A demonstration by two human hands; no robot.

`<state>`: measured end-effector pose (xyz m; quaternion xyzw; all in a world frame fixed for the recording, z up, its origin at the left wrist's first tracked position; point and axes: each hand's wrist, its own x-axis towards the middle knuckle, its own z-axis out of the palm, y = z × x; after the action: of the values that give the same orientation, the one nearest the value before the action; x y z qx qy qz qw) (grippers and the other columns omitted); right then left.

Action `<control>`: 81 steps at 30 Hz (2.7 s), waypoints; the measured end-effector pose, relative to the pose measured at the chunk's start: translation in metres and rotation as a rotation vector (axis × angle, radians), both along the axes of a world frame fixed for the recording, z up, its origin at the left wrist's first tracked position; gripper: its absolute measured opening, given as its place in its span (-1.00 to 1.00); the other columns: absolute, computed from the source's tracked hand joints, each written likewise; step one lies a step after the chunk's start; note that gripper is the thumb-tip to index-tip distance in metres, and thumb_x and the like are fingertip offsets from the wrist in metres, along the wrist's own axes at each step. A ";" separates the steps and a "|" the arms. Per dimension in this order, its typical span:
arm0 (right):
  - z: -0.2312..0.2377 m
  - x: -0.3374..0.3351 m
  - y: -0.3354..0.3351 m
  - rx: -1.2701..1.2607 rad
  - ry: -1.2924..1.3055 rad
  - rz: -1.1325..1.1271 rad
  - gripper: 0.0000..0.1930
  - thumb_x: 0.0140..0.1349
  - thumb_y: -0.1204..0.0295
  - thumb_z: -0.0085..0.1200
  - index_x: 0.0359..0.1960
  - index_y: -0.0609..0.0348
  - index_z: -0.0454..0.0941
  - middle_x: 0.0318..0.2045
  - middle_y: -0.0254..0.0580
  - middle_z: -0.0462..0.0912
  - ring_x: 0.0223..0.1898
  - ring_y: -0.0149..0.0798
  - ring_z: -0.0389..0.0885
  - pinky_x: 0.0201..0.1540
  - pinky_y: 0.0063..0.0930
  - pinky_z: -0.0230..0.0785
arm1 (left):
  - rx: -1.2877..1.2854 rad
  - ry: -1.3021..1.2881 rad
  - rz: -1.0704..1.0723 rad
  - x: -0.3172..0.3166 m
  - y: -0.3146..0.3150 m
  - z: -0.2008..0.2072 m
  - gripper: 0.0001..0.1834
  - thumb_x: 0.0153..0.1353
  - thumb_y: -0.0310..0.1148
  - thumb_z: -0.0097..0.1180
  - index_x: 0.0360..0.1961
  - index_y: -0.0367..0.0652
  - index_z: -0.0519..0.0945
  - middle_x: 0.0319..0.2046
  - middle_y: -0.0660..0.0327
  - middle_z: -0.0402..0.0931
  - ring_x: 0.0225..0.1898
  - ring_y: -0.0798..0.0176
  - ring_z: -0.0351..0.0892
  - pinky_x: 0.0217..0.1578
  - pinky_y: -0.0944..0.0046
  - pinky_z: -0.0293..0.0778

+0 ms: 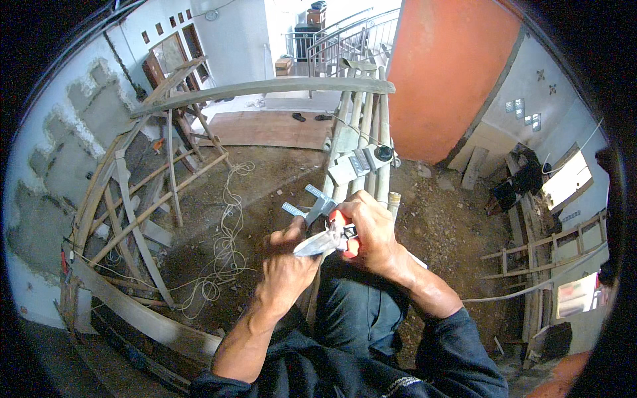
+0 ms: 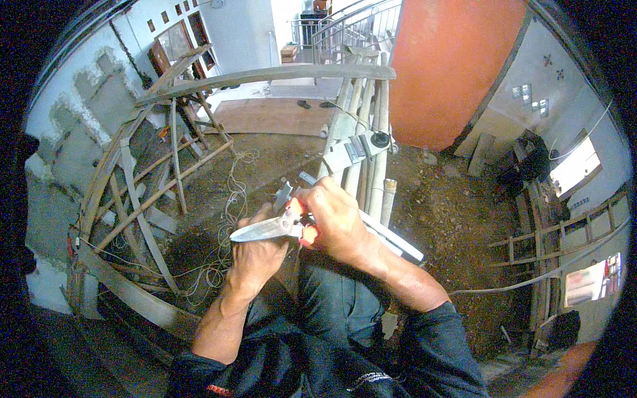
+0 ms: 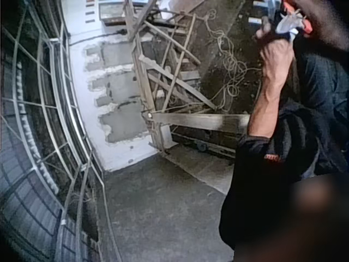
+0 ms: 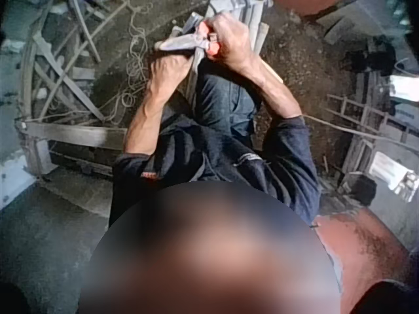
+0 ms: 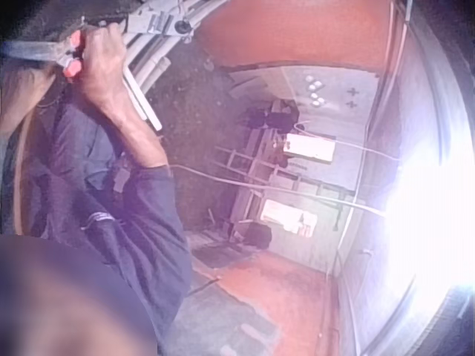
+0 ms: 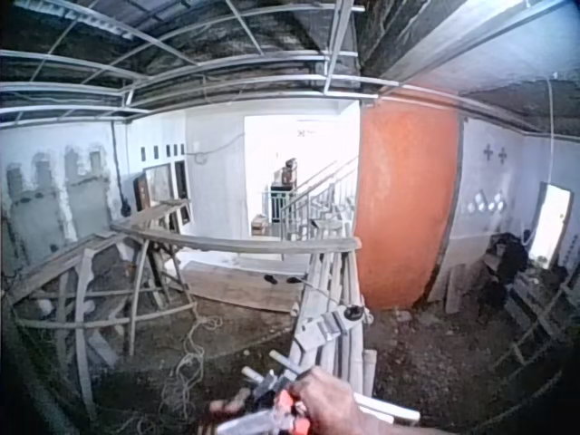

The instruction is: The person sits on the floor and uses tin snips to cut long metal straps into shorter pieces. They repeatedly position the snips, cut, and set the pieces aside.

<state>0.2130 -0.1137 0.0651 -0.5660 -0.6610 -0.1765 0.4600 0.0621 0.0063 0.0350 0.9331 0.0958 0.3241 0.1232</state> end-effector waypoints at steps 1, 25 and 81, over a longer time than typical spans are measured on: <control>0.000 -0.001 0.000 0.015 -0.052 -0.017 -0.64 -0.07 0.41 0.35 -0.26 0.27 0.49 -0.45 -0.12 0.51 -0.47 -0.13 0.49 -0.43 -0.32 0.37 | 0.107 -0.029 -0.024 0.000 -0.001 0.003 -0.72 0.11 -0.26 0.36 -0.33 -0.21 0.54 -0.56 -0.03 0.60 -0.50 -0.18 0.64 -0.51 -0.06 0.50; -0.009 0.010 -0.001 0.217 0.185 0.029 -0.75 0.06 0.59 0.24 -0.23 0.28 0.47 -0.40 -0.08 0.60 -0.41 -0.11 0.58 -0.32 -0.33 0.45 | -0.149 0.167 0.125 0.005 -0.019 0.032 -0.73 0.23 -0.24 0.17 -0.17 -0.19 0.47 -0.42 -0.09 0.56 -0.47 -0.23 0.60 -0.46 -0.16 0.50; 0.022 0.024 0.021 -0.460 0.457 -0.084 -0.70 0.07 0.52 0.32 -0.18 0.25 0.49 -0.36 -0.06 0.59 -0.33 -0.20 0.63 -0.23 -0.34 0.46 | -1.393 0.234 0.094 0.019 0.021 0.019 -0.42 0.39 0.16 -0.04 -0.34 -0.25 0.51 -0.65 0.23 0.44 -0.73 0.39 0.40 -0.73 0.36 0.33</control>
<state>0.2367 -0.0922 0.0868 -0.7067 -0.5395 0.0902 0.4488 0.0815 0.0270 0.0537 0.6607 0.3337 0.0900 0.6664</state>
